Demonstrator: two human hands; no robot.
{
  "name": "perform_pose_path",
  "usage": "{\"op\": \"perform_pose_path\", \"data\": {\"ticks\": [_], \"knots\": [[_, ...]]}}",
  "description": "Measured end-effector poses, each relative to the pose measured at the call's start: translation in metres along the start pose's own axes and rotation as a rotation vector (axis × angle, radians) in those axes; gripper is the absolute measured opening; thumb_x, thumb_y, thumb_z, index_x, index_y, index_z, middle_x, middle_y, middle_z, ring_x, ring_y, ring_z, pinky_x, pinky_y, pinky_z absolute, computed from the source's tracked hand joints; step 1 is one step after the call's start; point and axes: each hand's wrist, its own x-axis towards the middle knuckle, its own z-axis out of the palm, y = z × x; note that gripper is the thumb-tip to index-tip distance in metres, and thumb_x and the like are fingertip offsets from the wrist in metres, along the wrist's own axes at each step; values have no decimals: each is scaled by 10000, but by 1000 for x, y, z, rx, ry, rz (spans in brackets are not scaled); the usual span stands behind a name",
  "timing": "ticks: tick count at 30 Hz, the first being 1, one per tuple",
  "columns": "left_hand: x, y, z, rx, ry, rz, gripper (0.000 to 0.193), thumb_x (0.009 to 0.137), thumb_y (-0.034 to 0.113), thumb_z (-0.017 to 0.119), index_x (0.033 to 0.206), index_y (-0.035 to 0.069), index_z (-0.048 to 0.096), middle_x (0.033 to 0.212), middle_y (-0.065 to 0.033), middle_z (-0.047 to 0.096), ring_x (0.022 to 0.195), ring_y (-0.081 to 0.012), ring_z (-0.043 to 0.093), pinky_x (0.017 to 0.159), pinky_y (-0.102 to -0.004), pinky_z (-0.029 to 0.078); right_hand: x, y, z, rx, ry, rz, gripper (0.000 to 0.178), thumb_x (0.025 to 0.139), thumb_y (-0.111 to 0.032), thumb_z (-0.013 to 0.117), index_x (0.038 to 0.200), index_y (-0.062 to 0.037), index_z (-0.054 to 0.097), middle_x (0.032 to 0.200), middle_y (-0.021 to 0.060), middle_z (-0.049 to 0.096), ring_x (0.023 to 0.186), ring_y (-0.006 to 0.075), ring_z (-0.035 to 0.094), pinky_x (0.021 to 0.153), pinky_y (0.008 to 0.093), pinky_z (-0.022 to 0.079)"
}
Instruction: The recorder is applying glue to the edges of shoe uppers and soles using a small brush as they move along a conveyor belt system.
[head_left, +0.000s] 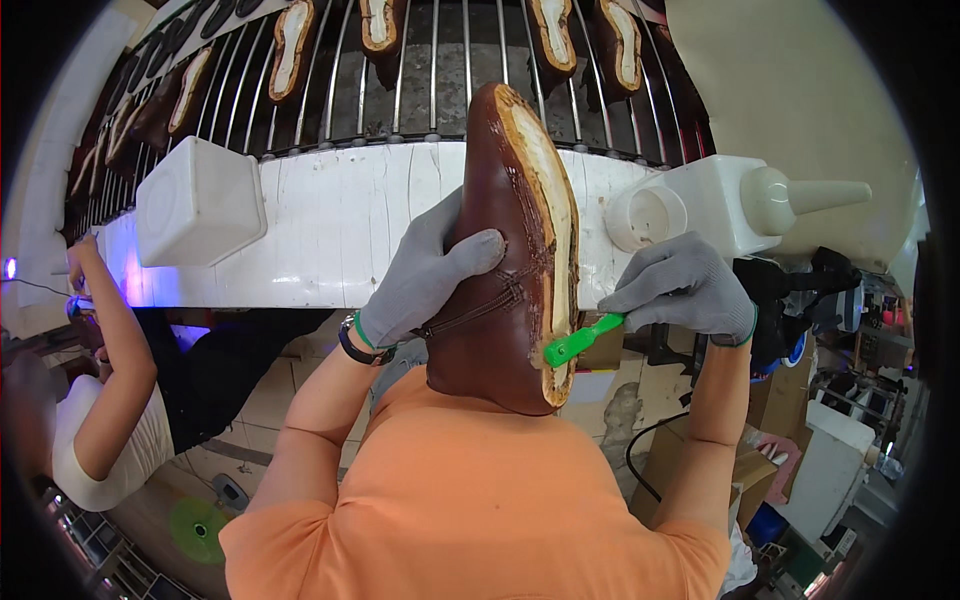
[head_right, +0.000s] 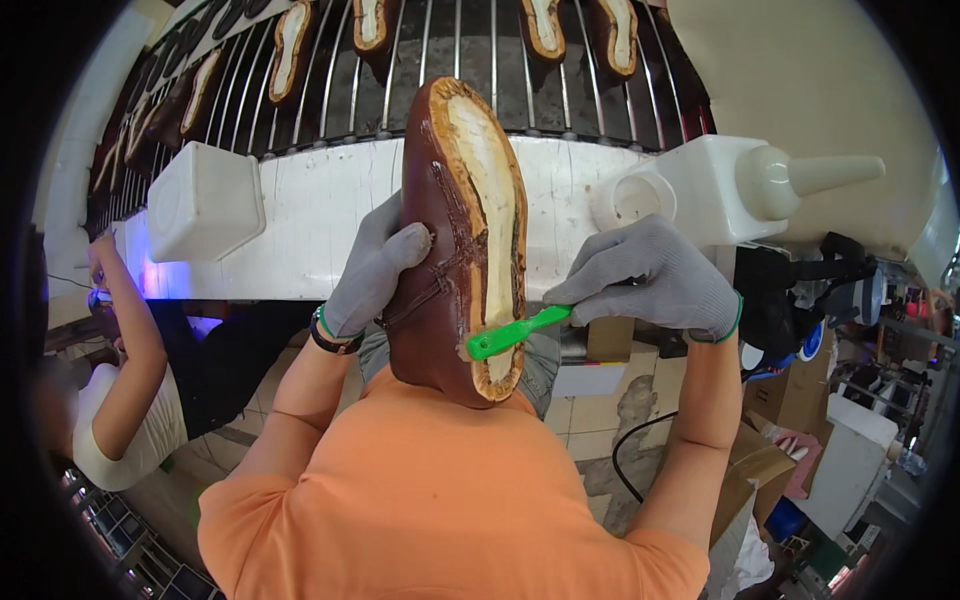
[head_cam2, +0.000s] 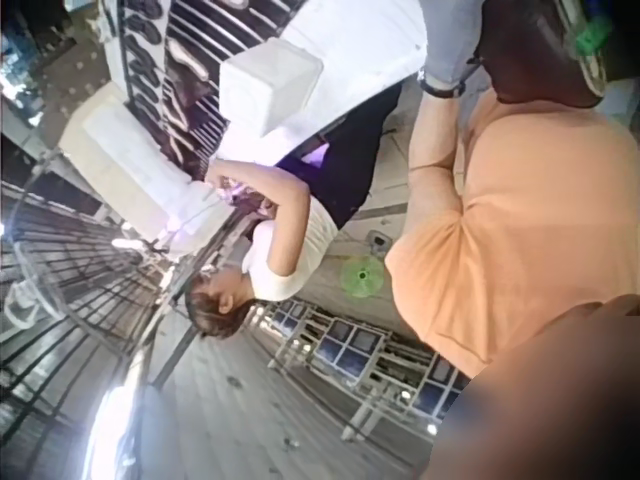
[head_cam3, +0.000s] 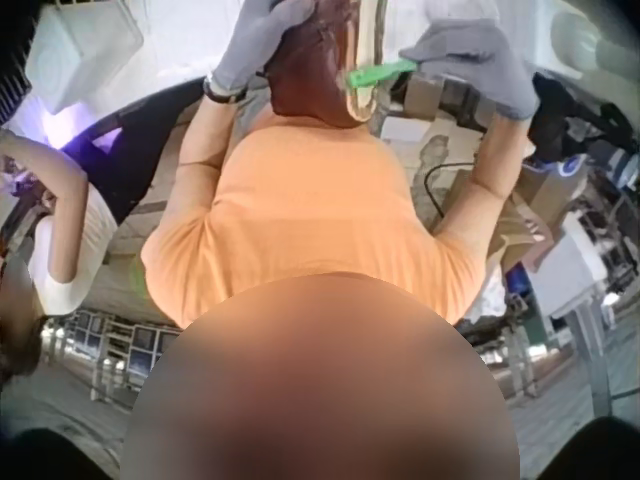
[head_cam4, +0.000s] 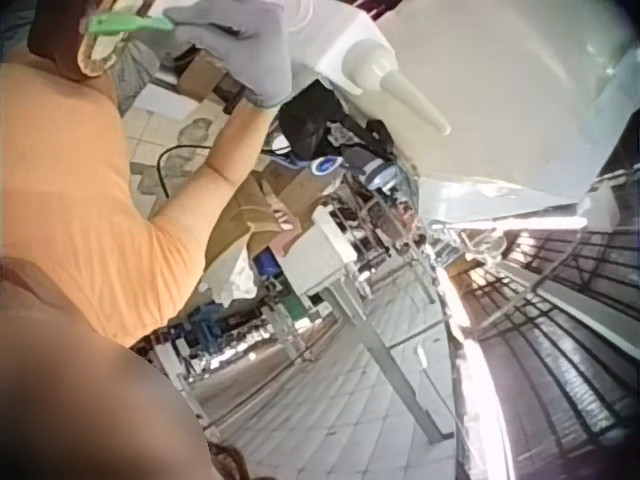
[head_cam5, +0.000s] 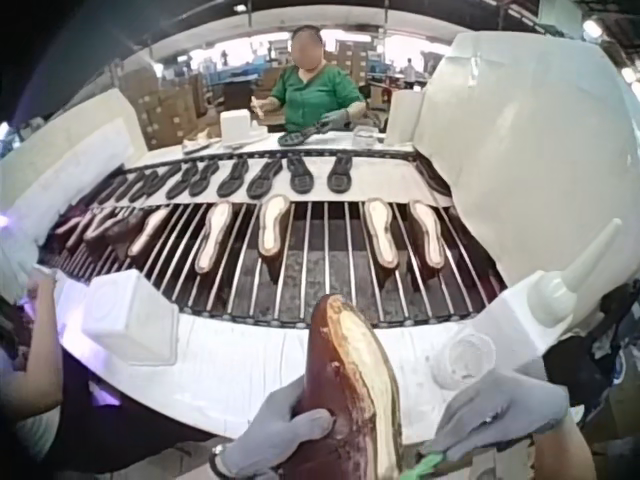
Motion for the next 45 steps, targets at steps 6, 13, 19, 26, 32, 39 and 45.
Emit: {"op": "perform_pose_path", "data": {"ticks": [6,13,19,26,32,39,45], "knots": [[4,0,2,-37,23,3,713,901,419,663,1383,-61,447,1228,-126,603,1101,-175,586,971,-315,469,-4,2,1,-66,291,207,231,796,-57,762,1023,-16,760,775,53,666,691,122,582,635,269,442],[7,-2,-2,-53,68,-39,640,952,384,605,1389,-57,447,1223,-126,605,1082,-156,591,945,-305,485,-7,-4,5,-8,77,116,265,722,-25,808,982,-5,764,803,101,708,715,170,661,669,289,502],[12,-15,-7,-142,5,-136,581,998,400,541,1354,-56,484,1197,-112,622,1034,-131,607,911,-285,504,-2,0,0,-43,12,99,268,691,-112,844,917,8,765,788,120,712,696,201,687,632,294,518],[16,-26,-4,-315,-67,-493,519,1043,404,445,1342,-15,514,1272,-120,618,1099,-162,631,974,-303,514,17,1,-7,4,-92,79,260,689,-97,851,904,22,766,825,144,735,694,198,685,628,291,519],[17,-58,2,-531,-273,-488,454,1059,316,425,1387,5,466,1319,-105,572,1145,-130,580,1017,-285,467,33,-3,-8,75,-107,59,285,661,-80,861,908,28,768,786,140,723,685,188,680,594,282,499],[-13,-38,53,151,-263,-49,554,929,334,671,1367,36,507,1332,-82,603,1186,-114,595,1064,-241,447,50,-7,-17,79,-136,81,270,682,-35,847,934,19,765,817,111,727,727,161,672,657,273,513],[-21,11,54,333,-314,-257,516,792,338,823,1180,47,648,1134,-57,703,1011,-122,672,948,-250,521,57,0,-22,84,-155,65,270,692,-34,846,946,13,767,808,109,723,715,148,668,643,264,509]]}}
